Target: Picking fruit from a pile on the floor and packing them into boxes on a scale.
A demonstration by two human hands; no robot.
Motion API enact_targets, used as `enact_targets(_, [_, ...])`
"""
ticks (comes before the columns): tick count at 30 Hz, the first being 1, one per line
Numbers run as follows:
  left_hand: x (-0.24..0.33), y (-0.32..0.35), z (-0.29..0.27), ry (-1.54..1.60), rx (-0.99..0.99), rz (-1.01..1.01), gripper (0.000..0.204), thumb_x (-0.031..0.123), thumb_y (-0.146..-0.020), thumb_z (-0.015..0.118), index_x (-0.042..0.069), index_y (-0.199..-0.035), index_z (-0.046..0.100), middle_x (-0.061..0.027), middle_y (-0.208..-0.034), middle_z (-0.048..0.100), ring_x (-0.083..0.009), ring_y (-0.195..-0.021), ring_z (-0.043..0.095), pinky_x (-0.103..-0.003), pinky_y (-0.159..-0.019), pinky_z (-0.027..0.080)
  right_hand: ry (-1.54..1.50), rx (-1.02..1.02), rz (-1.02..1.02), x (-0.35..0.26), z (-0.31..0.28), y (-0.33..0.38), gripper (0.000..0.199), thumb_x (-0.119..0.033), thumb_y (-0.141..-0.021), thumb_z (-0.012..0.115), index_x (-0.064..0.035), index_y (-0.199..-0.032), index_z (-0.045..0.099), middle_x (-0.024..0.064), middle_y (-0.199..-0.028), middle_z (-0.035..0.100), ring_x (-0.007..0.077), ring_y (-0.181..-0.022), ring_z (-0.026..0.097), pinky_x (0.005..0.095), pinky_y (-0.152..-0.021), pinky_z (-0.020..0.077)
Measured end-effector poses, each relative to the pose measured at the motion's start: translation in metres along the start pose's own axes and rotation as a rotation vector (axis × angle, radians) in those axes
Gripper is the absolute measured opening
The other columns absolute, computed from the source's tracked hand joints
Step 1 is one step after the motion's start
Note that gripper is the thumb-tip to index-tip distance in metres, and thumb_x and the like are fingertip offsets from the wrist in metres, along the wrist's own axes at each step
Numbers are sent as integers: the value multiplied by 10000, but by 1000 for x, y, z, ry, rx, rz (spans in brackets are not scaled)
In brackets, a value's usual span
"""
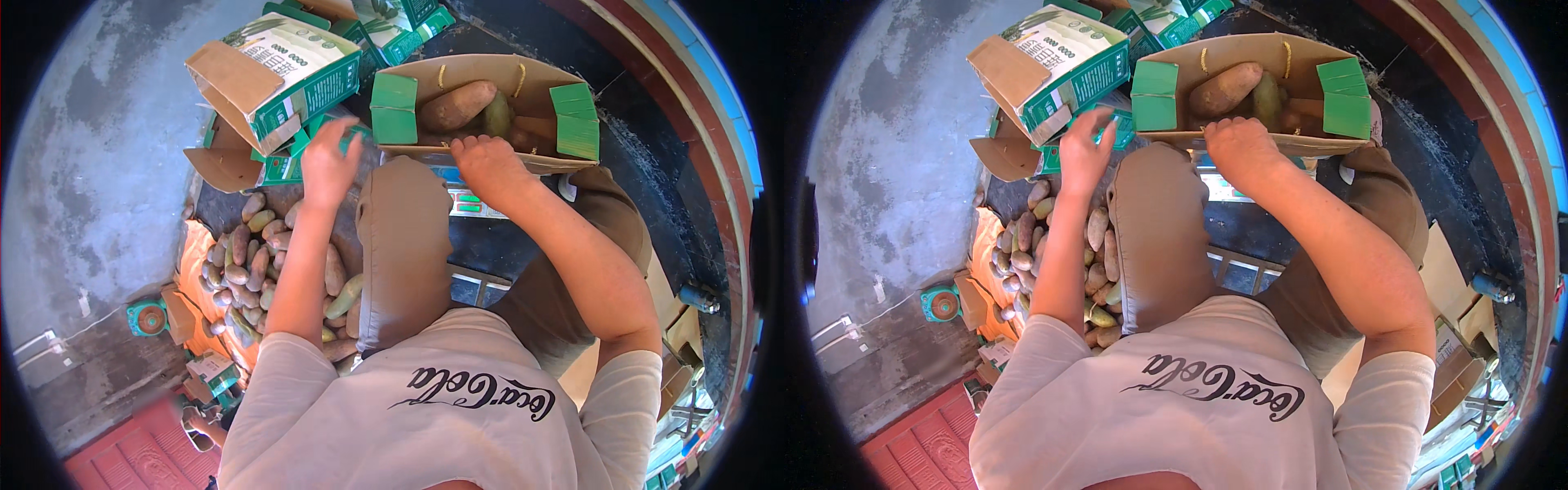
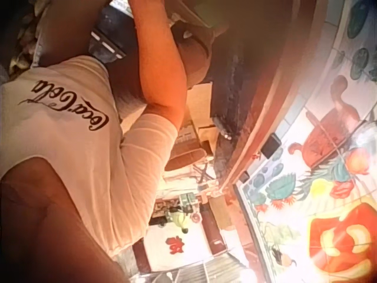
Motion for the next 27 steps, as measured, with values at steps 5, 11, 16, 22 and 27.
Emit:
enact_targets(5, [-113, 123, 38, -93, -171, -359, 213, 136, -734, 675, 85, -935, 624, -129, -908, 635, -315, -828, 616, -383, -711, 498, 5, 105, -19, 4, -6, -1, 193, -105, -713, 610, -53, -889, 550, 79, -795, 602, 209, -761, 620, 307, -631, 506])
enact_targets(11, [-201, 300, 110, -319, -686, -795, 349, 268, -748, 648, 134, -1069, 616, -126, -1072, 619, -304, -985, 598, -385, -844, 482, -80, -17, 7, 5, -1, -4, 347, -147, -727, 675, -30, -1008, 508, 118, -875, 600, 266, -847, 608, 361, -702, 501])
enact_targets(16, [-205, 415, 156, -221, -985, -963, 464, 249, -756, 613, 164, -1205, 533, -114, -1226, 540, -282, -1105, 540, -372, -945, 426, -128, -113, 53, 13, 8, -5, 430, -110, -740, 670, -36, -1108, 460, 149, -949, 591, 312, -907, 585, 398, -754, 476])
enact_targets(22, [-192, 447, 161, -318, -992, -947, 568, 178, -767, 589, 195, -1305, 407, -72, -1386, 372, -263, -1284, 353, -417, -1010, 356, -128, -151, 59, 8, 9, -9, 427, -102, -753, 654, -31, -1124, 454, 159, -989, 590, 321, -935, 577, 399, -777, 475])
enact_targets(27, [-196, 441, 162, -475, -1048, -857, 475, 199, -822, 527, 200, -1285, 421, -68, -1350, 406, -266, -1273, 351, -484, -1003, 332, -99, -66, 12, 3, 2, -11, 395, -124, -731, 686, -35, -1054, 476, 136, -905, 589, 298, -876, 591, 387, -733, 489])
Point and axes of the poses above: each hand's wrist, its own y-axis away from the middle knuckle, its own z-axis out of the palm, x = y × z, the point moved 10 cm from there along -y, towards the middle knuckle
